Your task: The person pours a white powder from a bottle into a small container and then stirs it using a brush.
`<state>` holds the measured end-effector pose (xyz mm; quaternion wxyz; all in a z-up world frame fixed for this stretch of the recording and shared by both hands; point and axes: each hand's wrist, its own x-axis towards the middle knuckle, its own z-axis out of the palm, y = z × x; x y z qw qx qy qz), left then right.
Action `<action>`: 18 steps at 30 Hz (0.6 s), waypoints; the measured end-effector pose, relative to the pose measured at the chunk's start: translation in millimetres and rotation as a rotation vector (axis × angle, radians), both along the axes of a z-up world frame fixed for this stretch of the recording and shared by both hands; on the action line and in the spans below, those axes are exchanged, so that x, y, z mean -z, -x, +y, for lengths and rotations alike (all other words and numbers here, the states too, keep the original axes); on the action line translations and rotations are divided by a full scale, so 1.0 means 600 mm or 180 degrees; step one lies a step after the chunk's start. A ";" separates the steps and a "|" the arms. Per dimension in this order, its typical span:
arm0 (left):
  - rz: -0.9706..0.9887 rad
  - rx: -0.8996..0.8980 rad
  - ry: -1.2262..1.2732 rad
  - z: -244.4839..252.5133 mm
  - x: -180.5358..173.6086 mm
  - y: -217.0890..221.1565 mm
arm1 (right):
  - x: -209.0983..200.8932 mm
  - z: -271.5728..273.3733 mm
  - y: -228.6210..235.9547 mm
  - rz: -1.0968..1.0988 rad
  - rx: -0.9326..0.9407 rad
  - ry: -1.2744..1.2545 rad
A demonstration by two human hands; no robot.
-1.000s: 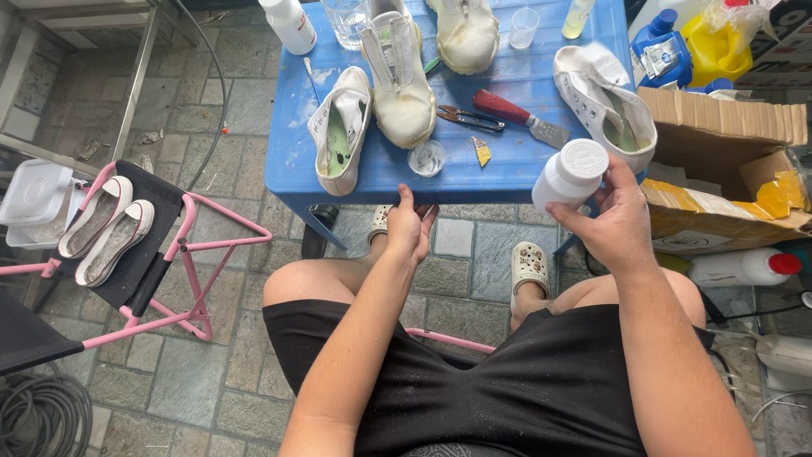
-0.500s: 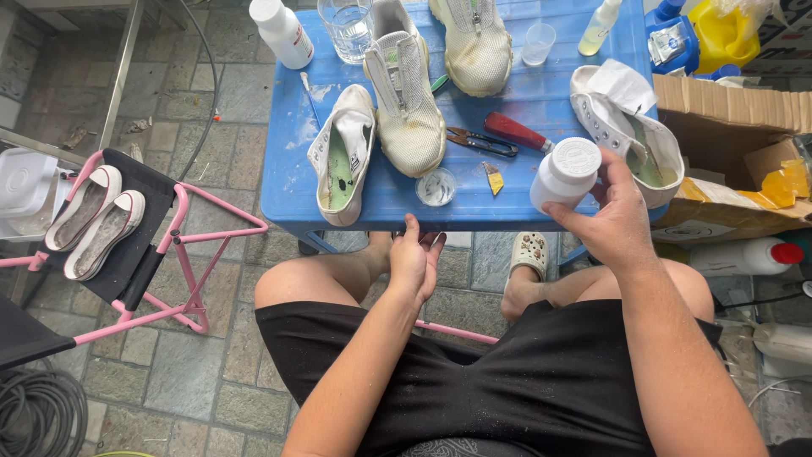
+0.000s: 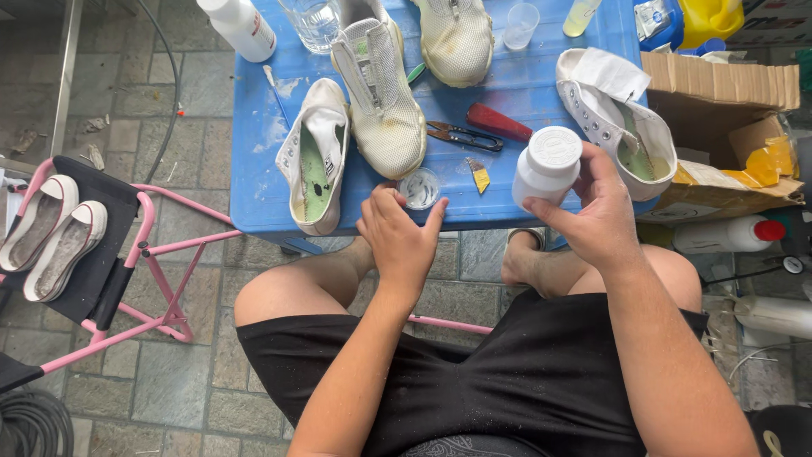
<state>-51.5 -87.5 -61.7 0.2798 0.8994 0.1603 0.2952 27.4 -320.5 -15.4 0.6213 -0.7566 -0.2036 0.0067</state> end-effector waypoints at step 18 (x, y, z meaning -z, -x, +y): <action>-0.0212 0.0985 0.0416 -0.048 -0.026 -0.027 | 0.017 -0.026 -0.003 0.0140 -0.0135 -0.0191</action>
